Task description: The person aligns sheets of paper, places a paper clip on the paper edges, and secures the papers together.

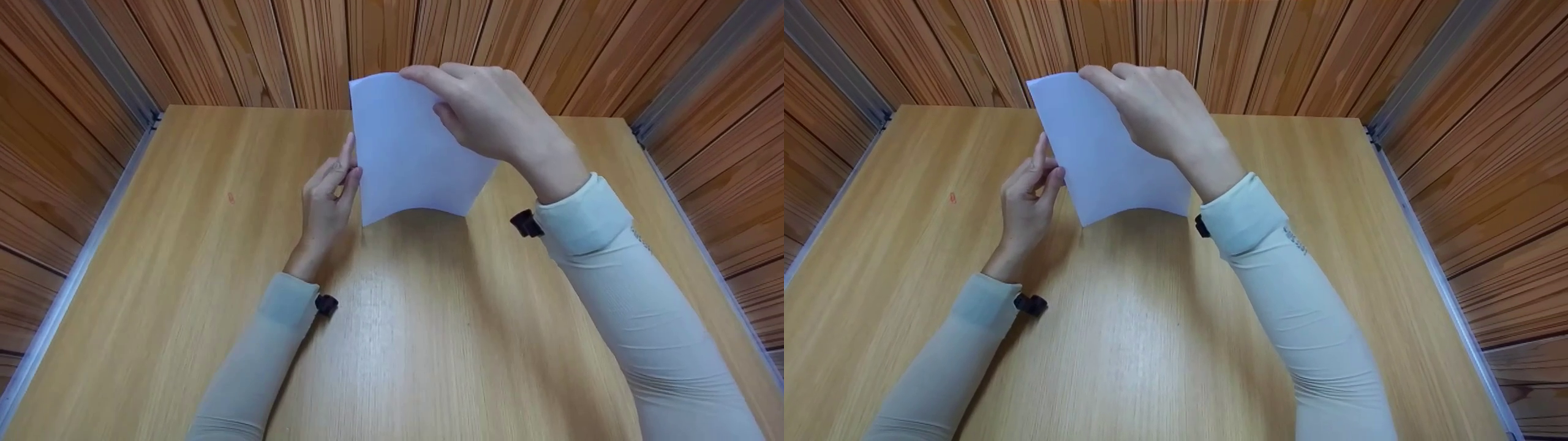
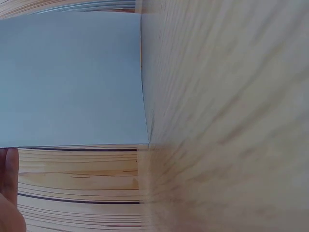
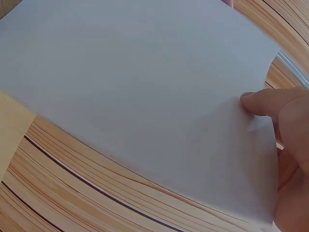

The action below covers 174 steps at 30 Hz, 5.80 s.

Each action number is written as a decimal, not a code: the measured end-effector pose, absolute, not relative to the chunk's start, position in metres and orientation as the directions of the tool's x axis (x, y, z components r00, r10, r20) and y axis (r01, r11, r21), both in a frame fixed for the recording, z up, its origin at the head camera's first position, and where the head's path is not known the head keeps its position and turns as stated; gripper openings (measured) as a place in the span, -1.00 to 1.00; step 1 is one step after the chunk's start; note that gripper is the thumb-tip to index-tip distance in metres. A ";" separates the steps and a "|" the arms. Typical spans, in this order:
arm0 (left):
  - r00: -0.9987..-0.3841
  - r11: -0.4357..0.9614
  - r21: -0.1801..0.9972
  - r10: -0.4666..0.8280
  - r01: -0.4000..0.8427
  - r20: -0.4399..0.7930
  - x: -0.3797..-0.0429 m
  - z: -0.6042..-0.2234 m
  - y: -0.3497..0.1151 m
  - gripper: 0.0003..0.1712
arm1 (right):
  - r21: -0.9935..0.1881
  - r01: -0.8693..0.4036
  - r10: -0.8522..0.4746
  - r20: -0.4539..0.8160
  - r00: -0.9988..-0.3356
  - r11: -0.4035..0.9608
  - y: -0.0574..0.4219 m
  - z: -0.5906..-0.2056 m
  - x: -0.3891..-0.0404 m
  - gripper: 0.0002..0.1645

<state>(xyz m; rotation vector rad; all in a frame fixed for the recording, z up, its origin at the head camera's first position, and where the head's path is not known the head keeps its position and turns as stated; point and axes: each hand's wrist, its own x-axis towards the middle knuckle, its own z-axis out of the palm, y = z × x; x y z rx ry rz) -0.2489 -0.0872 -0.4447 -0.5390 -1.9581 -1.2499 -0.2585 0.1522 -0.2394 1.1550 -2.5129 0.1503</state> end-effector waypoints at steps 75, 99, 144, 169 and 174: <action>-0.607 0.486 0.509 0.055 0.710 0.793 -0.247 -0.435 -0.083 -0.46 | 0.107 -0.784 -0.757 0.366 -0.541 0.612 0.139 -0.246 -0.254 -0.26; -0.628 0.480 0.531 0.055 0.698 0.776 -0.243 -0.434 -0.085 -0.55 | 0.107 -0.798 -0.770 0.363 -0.524 0.593 0.134 -0.247 -0.251 -0.24; -0.578 0.515 0.473 0.055 0.715 0.814 -0.248 -0.435 -0.083 -0.58 | 0.084 -0.818 -0.775 0.387 -0.500 0.569 0.138 -0.248 -0.252 -0.11; -0.592 0.518 0.482 0.060 0.707 0.804 -0.245 -0.436 -0.085 -0.68 | 0.096 -0.803 -0.768 0.378 -0.517 0.588 0.136 -0.248 -0.251 -0.16; -0.606 0.532 0.481 0.080 0.697 0.791 -0.245 -0.436 -0.084 -0.41 | 0.083 -0.811 -0.771 0.382 -0.510 0.578 0.136 -0.249 -0.252 -0.16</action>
